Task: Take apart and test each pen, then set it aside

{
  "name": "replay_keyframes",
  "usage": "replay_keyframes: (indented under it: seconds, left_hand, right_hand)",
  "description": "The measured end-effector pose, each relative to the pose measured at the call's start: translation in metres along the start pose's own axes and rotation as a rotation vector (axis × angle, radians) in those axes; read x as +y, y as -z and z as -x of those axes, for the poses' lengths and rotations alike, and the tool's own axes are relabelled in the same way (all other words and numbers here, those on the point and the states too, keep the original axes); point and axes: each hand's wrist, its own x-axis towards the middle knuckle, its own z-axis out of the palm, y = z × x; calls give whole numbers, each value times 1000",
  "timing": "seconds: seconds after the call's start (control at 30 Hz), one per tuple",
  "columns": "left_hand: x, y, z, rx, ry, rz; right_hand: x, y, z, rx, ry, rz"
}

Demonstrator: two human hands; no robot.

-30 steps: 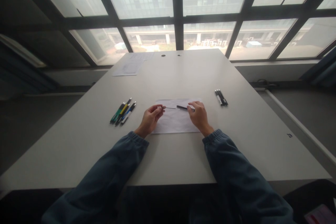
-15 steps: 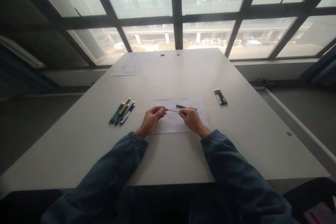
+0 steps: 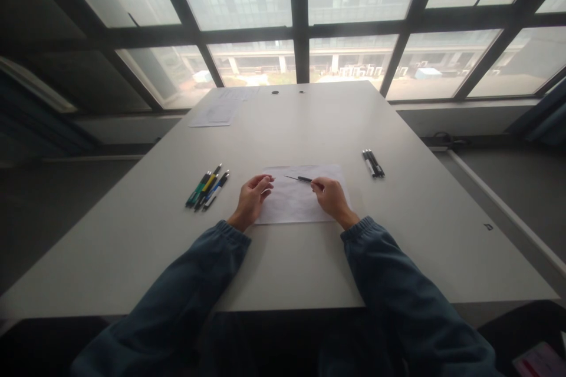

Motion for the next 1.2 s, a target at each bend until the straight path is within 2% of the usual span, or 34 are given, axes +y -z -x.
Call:
replay_keyframes:
  seconds: [0.23,0.37,0.5,0.6,0.77,0.93,1.2]
  left_hand:
    - [-3,0,0,-53,-44,-83]
    - [-2,0,2,-108,-161,-340]
    - [-1,0,5,-230,-306,-649]
    - [-1,-1,6,-279,-351,-761]
    - [1,-3,8,-331,-423,-817]
    - [5,-8,12,-372,-456,-760]
    - [7,-12,17,-451,-494,-759]
  right_hand:
    - [4,2,-1,-1,-39,173]
    - [4,2,1,-53,-53,266]
    - [4,3,1,-89,-51,340]
    - [3,4,1,-82,-24,370]
    - [-7,4,1,-49,84,236]
    - [-21,-4,4,-105,199,38]
    - [-27,-8,5,-153,250,37]
